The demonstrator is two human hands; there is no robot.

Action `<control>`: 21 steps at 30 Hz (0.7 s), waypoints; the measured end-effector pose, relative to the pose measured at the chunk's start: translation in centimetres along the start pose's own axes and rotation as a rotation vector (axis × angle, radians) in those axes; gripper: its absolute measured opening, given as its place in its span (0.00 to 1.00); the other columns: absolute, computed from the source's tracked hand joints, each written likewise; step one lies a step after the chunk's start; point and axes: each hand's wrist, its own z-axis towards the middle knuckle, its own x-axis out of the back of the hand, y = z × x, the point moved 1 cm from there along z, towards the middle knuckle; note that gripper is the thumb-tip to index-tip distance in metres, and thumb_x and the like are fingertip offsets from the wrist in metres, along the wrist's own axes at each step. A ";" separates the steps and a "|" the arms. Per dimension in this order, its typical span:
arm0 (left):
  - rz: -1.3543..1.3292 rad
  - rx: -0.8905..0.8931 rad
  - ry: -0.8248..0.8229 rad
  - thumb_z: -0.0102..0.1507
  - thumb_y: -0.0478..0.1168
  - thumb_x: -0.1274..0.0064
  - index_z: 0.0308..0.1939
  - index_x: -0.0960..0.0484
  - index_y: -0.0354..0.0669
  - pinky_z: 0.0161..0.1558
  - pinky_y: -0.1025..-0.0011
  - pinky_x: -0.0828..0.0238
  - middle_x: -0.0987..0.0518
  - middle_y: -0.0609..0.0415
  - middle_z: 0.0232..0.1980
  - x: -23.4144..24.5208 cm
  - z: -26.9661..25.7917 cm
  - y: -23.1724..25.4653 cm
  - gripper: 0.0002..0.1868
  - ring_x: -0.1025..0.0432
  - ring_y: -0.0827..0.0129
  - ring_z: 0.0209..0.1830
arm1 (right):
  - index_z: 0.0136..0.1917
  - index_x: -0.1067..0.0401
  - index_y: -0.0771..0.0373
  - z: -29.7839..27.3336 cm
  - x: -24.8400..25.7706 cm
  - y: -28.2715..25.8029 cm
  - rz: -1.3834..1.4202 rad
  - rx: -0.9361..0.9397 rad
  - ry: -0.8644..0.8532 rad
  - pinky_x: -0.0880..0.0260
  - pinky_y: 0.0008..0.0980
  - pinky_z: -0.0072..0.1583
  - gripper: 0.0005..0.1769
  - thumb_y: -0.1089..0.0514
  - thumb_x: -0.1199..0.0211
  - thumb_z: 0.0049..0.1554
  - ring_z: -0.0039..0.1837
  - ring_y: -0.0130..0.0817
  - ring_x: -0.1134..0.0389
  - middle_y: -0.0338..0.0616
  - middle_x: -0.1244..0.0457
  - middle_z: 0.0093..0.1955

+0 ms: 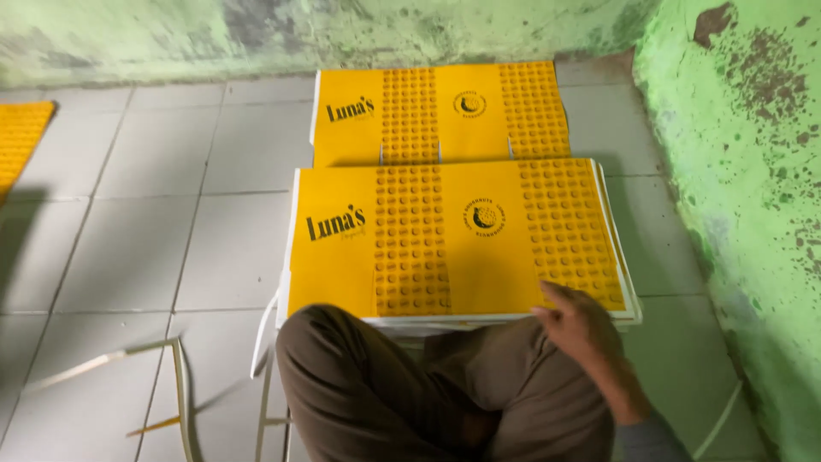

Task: Manually tearing off perforated or excess border strips from printed paper packaging sheets.

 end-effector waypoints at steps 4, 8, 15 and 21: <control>0.081 -0.092 -0.010 0.63 0.53 0.55 0.49 0.12 0.55 0.54 0.61 0.27 0.12 0.50 0.52 11.0 -0.8 17.6 0.19 0.19 0.50 0.51 | 0.73 0.30 0.50 0.1 1.0 6.0 0.078 -0.431 -0.071 0.31 0.43 0.67 0.39 0.33 0.39 0.54 0.73 0.42 0.35 0.40 0.37 0.74; -0.139 -0.352 -0.102 0.63 0.55 0.54 0.58 0.18 0.48 0.57 0.54 0.31 0.16 0.49 0.58 20.1 -3.7 31.5 0.25 0.25 0.47 0.59 | 0.74 0.30 0.54 -0.3 2.0 6.8 0.364 -0.808 -0.055 0.34 0.46 0.65 0.39 0.38 0.34 0.53 0.71 0.44 0.34 0.46 0.35 0.71; -0.054 -0.363 -0.280 0.58 0.61 0.44 0.66 0.32 0.32 0.64 0.47 0.34 0.29 0.33 0.66 11.2 1.4 36.8 0.43 0.33 0.40 0.67 | 0.80 0.39 0.57 0.0 -2.2 11.7 0.290 -0.975 -0.171 0.44 0.51 0.75 0.48 0.35 0.34 0.52 0.80 0.48 0.45 0.43 0.48 0.82; -0.002 -0.248 -0.499 0.61 0.54 0.47 0.65 0.29 0.35 0.52 0.53 0.29 0.22 0.41 0.59 15.9 -3.1 39.4 0.35 0.27 0.49 0.57 | 0.82 0.45 0.54 -0.6 -4.8 15.6 0.241 -1.021 -0.189 0.41 0.58 0.75 0.53 0.32 0.34 0.51 0.79 0.53 0.45 0.45 0.50 0.83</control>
